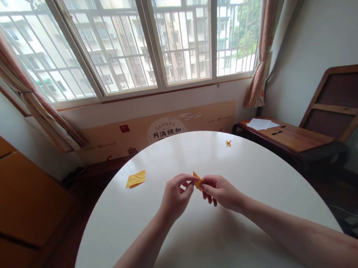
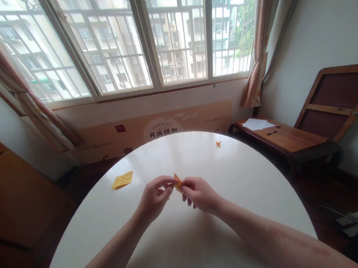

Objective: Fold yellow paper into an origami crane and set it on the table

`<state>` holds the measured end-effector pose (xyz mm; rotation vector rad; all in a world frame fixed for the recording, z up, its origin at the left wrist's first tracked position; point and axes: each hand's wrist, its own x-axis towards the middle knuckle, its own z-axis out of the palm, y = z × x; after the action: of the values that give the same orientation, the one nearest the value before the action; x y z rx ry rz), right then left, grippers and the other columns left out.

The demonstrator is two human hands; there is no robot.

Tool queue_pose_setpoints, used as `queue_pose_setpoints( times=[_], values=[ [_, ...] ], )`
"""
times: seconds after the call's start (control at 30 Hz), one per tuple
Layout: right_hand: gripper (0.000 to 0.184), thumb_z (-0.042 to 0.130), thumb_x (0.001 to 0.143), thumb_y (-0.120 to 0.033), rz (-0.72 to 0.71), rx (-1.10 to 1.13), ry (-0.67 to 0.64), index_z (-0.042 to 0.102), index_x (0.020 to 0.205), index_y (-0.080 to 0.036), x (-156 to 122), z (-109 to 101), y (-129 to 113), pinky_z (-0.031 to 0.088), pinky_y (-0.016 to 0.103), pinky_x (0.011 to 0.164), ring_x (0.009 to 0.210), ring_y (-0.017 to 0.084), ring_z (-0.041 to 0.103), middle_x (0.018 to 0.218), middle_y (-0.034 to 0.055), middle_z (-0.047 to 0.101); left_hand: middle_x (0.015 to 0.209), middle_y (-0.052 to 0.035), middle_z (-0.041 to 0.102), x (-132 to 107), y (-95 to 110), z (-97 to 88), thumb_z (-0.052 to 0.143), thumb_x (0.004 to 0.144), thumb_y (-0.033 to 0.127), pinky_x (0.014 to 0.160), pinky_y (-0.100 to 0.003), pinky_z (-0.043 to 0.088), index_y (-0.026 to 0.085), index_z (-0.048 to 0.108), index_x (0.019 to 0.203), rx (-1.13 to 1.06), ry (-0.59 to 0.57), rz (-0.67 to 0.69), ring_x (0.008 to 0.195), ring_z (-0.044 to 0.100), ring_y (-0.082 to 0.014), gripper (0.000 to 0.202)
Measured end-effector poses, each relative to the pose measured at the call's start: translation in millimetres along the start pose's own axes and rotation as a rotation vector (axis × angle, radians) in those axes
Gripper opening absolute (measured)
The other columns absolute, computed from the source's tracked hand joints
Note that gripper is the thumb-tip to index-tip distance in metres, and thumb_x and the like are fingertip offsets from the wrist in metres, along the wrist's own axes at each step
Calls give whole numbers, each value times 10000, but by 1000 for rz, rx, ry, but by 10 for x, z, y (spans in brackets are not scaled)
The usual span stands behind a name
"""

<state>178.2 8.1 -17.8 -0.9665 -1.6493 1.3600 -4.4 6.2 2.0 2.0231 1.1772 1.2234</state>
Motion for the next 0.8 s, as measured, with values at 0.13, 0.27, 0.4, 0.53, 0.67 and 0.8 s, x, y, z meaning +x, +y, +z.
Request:
queue_pose_setpoints(
  times=[0.13, 0.27, 0.4, 0.53, 0.67, 0.8],
  values=[
    [181, 542, 838, -334, 8, 6, 25, 608, 795, -171, -13, 2, -23, 379, 184, 378, 476, 98, 516, 618, -20, 576, 951, -61, 684, 11, 33, -33, 603, 851, 187, 479, -164, 454, 183, 746, 848, 54, -32, 44, 734, 635, -131, 143],
    [185, 545, 814, -343, 7, 21, 22, 606, 800, -169, -29, 3, -61, 382, 192, 389, 481, 99, 512, 623, -19, 572, 924, -52, 662, 13, 37, -48, 621, 860, 197, 493, -164, 464, 172, 713, 785, 109, -35, 66, 725, 625, -122, 122],
    [206, 542, 819, -365, 9, 28, 22, 599, 801, -167, -28, 0, -62, 381, 197, 399, 463, 89, 479, 601, -31, 543, 912, -35, 661, 11, -2, -43, 647, 808, 97, 522, -173, 477, 185, 712, 815, 152, -19, 108, 721, 625, -121, 110],
    [232, 538, 841, -385, 11, 22, 6, 599, 802, -164, -15, 2, -22, 383, 198, 405, 461, 87, 469, 596, -32, 537, 862, -21, 651, 16, -49, -30, 664, 776, 24, 589, -205, 499, 200, 738, 847, 189, 19, 166, 672, 597, -109, 204],
    [258, 530, 865, -403, 21, 11, -9, 591, 787, -166, 1, 8, 41, 379, 198, 404, 462, 89, 478, 610, -22, 559, 818, -17, 640, 19, -74, -13, 679, 772, 3, 612, -217, 496, 206, 762, 841, 236, 27, 211, 640, 584, -105, 230],
    [282, 525, 886, -418, 25, 2, -21, 595, 783, -165, 6, 9, 74, 401, 203, 427, 463, 87, 493, 624, -16, 577, 829, -26, 655, 7, -71, -7, 655, 820, 49, 658, -235, 508, 228, 769, 825, 299, -3, 262, 707, 624, -130, 212]
  ],
)
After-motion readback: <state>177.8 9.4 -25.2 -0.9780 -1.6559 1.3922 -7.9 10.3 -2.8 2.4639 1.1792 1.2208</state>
